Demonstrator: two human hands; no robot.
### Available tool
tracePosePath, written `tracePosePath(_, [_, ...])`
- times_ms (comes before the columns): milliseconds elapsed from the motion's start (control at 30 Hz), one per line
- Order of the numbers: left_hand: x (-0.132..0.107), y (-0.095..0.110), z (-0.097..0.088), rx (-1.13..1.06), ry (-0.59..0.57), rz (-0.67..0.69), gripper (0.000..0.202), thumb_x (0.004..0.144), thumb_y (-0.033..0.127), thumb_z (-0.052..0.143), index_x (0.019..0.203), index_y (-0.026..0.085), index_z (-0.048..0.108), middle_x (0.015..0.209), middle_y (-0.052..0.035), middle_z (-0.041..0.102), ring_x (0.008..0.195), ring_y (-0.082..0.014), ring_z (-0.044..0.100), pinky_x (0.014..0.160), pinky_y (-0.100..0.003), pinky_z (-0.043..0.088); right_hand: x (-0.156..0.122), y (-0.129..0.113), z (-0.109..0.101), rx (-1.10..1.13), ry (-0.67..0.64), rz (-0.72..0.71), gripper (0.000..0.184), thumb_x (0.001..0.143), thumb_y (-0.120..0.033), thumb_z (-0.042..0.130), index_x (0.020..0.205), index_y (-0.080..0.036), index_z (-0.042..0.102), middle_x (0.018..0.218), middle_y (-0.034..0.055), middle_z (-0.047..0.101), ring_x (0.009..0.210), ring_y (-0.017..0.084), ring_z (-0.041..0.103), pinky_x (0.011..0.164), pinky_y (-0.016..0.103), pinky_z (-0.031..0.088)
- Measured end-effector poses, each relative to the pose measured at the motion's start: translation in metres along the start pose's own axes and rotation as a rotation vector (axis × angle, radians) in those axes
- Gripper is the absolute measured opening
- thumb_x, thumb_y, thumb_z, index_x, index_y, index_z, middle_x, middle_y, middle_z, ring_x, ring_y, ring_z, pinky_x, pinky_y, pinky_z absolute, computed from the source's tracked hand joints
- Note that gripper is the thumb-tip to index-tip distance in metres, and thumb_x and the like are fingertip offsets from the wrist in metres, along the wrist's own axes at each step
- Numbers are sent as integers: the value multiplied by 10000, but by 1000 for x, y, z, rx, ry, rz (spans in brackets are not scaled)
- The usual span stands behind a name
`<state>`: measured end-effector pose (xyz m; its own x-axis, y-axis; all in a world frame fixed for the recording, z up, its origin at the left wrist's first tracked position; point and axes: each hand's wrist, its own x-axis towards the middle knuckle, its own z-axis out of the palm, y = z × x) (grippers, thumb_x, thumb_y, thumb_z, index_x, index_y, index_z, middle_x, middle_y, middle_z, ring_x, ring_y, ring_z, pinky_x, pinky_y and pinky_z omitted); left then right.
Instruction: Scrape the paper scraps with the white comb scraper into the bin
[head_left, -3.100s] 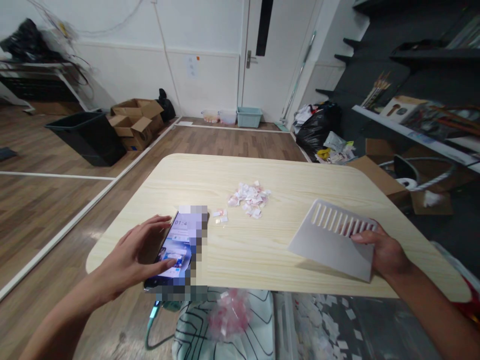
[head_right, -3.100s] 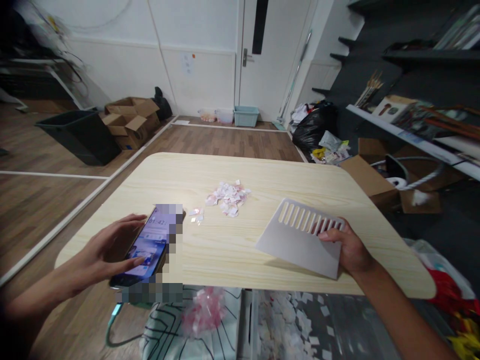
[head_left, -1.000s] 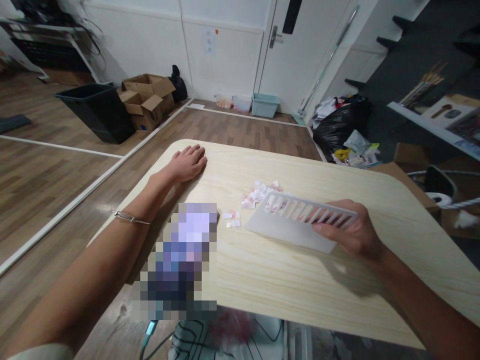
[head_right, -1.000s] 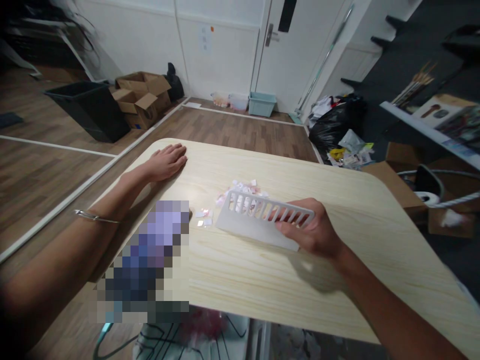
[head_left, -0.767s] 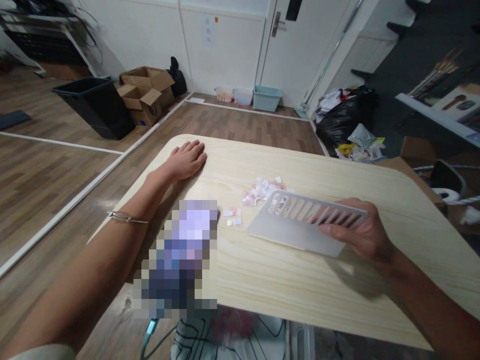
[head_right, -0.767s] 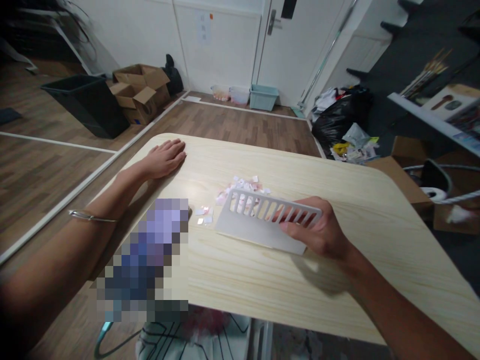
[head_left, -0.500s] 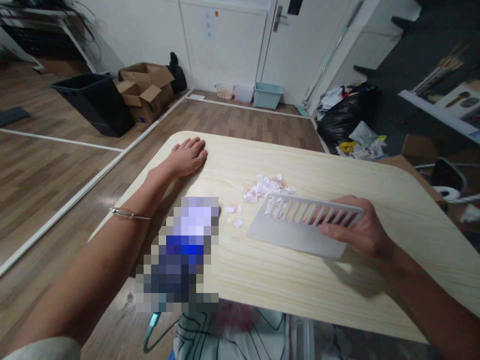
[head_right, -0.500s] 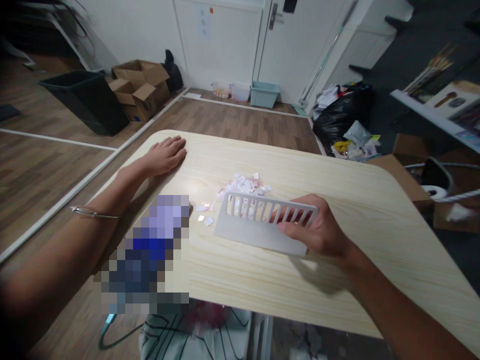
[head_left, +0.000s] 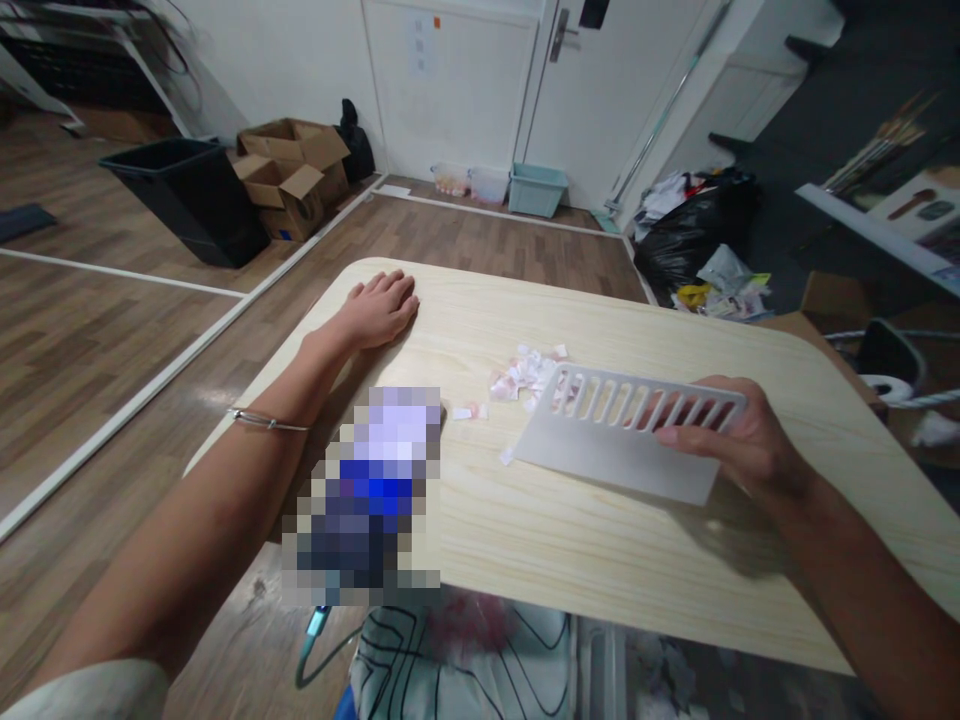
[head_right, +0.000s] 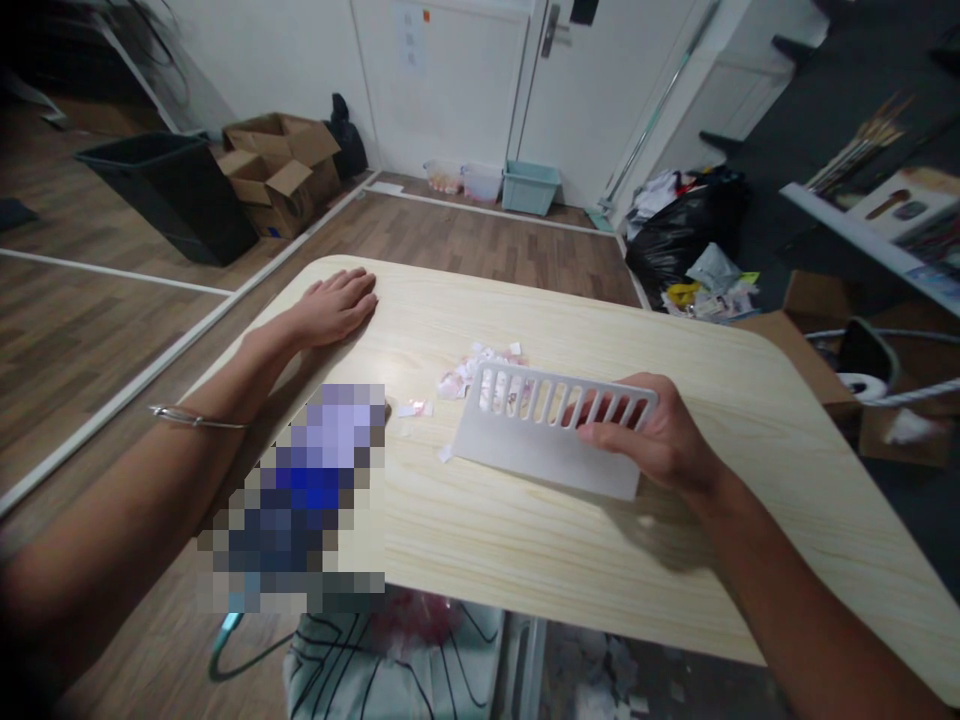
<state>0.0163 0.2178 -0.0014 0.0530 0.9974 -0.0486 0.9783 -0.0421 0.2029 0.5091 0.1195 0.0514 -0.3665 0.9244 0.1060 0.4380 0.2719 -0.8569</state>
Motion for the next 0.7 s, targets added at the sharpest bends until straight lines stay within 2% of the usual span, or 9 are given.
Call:
tracePosePath(167, [2, -4, 2, -20, 16, 21, 815, 1223, 578, 242, 1925, 222, 454, 2056, -168, 370, 1912, -434, 313, 1531, -686, 278, -1, -15, -15, 33, 4, 127, 326, 785, -521, 1043, 825, -218, 929, 818, 167, 915, 674, 306, 804, 586, 377, 576])
tracePosePath(300, [2, -4, 3, -29, 24, 17, 824, 1217, 594, 243, 1921, 226, 462, 2050, -161, 384, 1911, -435, 312, 1529, -678, 276, -3, -26, -22, 38, 8, 150, 317, 745, -490, 1083, 786, -234, 900, 828, 166, 914, 708, 326, 830, 641, 412, 619])
tracePosePath(467, [2, -3, 2, -25, 17, 9, 843, 1204, 578, 228, 1912, 189, 469, 2053, -180, 371, 1903, -449, 327, 1527, -667, 293, -7, -26, -32, 29, 52, 186, 342, 684, -502, 1114, 772, -239, 914, 843, 178, 927, 712, 331, 841, 657, 416, 617])
tracePosePath(567, [2, -3, 2, -20, 19, 8, 840, 1201, 582, 222, 1917, 217, 469, 2053, -163, 380, 1900, -451, 326, 1527, -685, 286, -10, -25, -37, 37, 87, 189, 283, 661, -438, 1109, 730, -241, 918, 783, 166, 908, 651, 297, 813, 626, 389, 572])
tracePosePath(700, [2, -4, 4, -12, 36, 0, 841, 1197, 602, 221, 1917, 248, 475, 2044, -144, 404, 1890, -454, 344, 1518, -680, 313, -20, -25, -50, 28, 109, 211, 240, 670, -402, 1097, 748, -247, 931, 841, 182, 929, 658, 293, 799, 609, 380, 549])
